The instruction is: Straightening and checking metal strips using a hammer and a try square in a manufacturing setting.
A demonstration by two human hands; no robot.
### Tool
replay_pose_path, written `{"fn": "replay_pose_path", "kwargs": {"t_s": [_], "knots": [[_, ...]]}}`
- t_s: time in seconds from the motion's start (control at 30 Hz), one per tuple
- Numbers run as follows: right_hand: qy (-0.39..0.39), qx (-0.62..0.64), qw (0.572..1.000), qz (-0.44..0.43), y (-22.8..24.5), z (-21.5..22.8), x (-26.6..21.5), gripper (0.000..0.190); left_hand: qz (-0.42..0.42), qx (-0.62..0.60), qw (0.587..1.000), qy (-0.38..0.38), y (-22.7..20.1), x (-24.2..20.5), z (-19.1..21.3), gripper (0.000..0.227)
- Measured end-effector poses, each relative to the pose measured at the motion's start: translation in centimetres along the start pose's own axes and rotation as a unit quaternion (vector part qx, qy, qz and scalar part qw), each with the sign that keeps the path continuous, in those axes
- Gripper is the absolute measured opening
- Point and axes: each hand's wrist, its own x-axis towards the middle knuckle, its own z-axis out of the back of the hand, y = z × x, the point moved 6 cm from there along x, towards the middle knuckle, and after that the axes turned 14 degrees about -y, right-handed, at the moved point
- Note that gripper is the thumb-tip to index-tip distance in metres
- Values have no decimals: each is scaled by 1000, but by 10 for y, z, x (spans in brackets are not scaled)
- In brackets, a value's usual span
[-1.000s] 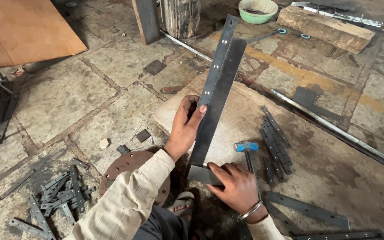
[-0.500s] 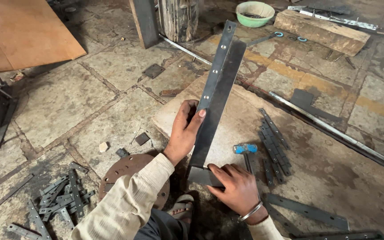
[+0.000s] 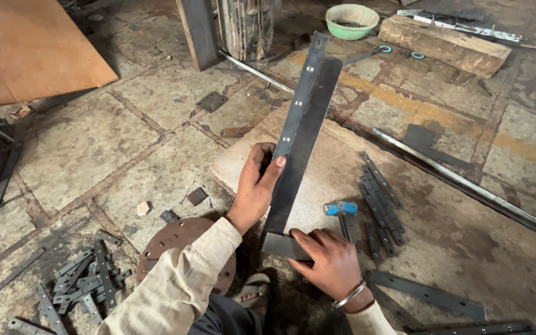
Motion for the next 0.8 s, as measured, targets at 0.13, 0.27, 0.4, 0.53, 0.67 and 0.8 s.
{"fn": "replay_pose_path", "kwargs": {"t_s": [0.13,0.27,0.4,0.53,0.67,0.8], "knots": [[-1,3,1000,1,-3,-3,-3,56,1,0,1000,-1,-2,0,-1,23],[2,-1,1000,-4,-3,-3,-2,57,-2,4,1000,-2,-3,-2,0,23],[15,0,1000,-7,-6,-9,-5,56,8,8,1000,3,-5,-2,0,25],[19,5,1000,-10,-8,-11,-7,56,17,3,1000,3,-5,-2,0,26],[15,6,1000,-9,-4,-6,-3,56,12,7,1000,1,-4,-2,0,26],[16,5,1000,-5,-2,-4,-1,56,1,10,1000,-2,-3,-2,0,25]]}}
